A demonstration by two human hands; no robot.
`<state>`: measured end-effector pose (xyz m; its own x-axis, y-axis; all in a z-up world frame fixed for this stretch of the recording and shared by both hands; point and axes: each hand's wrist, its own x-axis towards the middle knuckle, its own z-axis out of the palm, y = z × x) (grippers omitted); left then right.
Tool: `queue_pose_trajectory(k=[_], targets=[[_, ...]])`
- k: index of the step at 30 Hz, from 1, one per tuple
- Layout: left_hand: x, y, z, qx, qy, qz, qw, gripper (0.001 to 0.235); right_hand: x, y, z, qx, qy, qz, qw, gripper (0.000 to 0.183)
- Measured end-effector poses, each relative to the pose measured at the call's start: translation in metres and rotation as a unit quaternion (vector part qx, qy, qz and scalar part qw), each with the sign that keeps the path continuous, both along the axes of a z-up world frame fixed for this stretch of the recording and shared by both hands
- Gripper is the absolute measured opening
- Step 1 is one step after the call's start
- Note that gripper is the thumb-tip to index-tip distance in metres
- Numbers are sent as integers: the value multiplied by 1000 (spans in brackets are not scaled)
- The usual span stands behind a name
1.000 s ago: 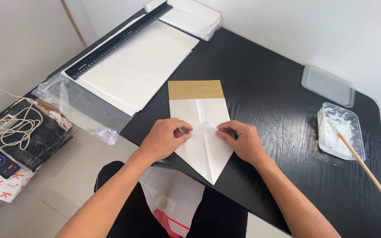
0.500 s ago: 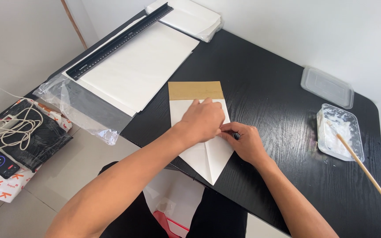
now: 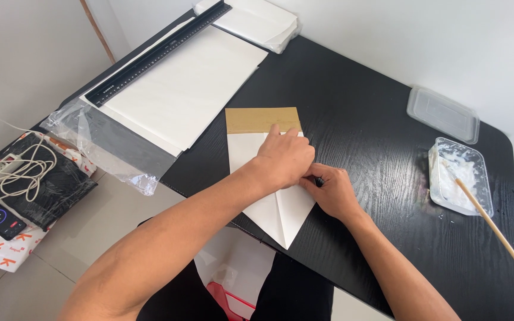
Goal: The person folds a white paper sheet into a triangular shape and applies white glue to the folded edges using a brush. The person smooths the glued area with fingers to secure the fold.
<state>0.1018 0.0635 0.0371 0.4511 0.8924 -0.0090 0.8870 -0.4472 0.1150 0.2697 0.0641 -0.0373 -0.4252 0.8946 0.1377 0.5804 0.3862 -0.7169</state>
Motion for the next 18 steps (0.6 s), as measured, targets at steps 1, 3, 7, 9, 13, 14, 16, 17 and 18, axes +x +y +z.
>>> queue_pose_trajectory(k=[1,3,7,9,13,14,16,17,18], targets=[[-2,0,4,0,0,0,1000,4,-2,-2,5,0,0,0,1000,6],[-8,0,12,15,-8,13,1000,2,-7,-6,14,6,-3,5,1000,9],[-19,-2,20,18,6,24,1000,6,-7,-6,17,2,1,4,1000,9],[-22,-3,24,23,-1,39,999,5,-6,-5,16,-9,-2,4,1000,10],[-35,2,12,29,-52,50,997,9,-9,-7,19,-11,-14,-6,1000,11],[-41,2,11,15,-93,58,994,8,-8,-8,17,-11,-14,-8,1000,12],[-57,-11,16,1,-134,67,989,8,-8,-10,18,-11,-15,-9,1000,13],[-66,-23,23,-50,-164,82,982,7,-9,-12,21,-18,-22,-14,1000,14],[-76,-33,31,-98,-192,94,972,20,-10,-13,24,-23,-27,-21,999,16]])
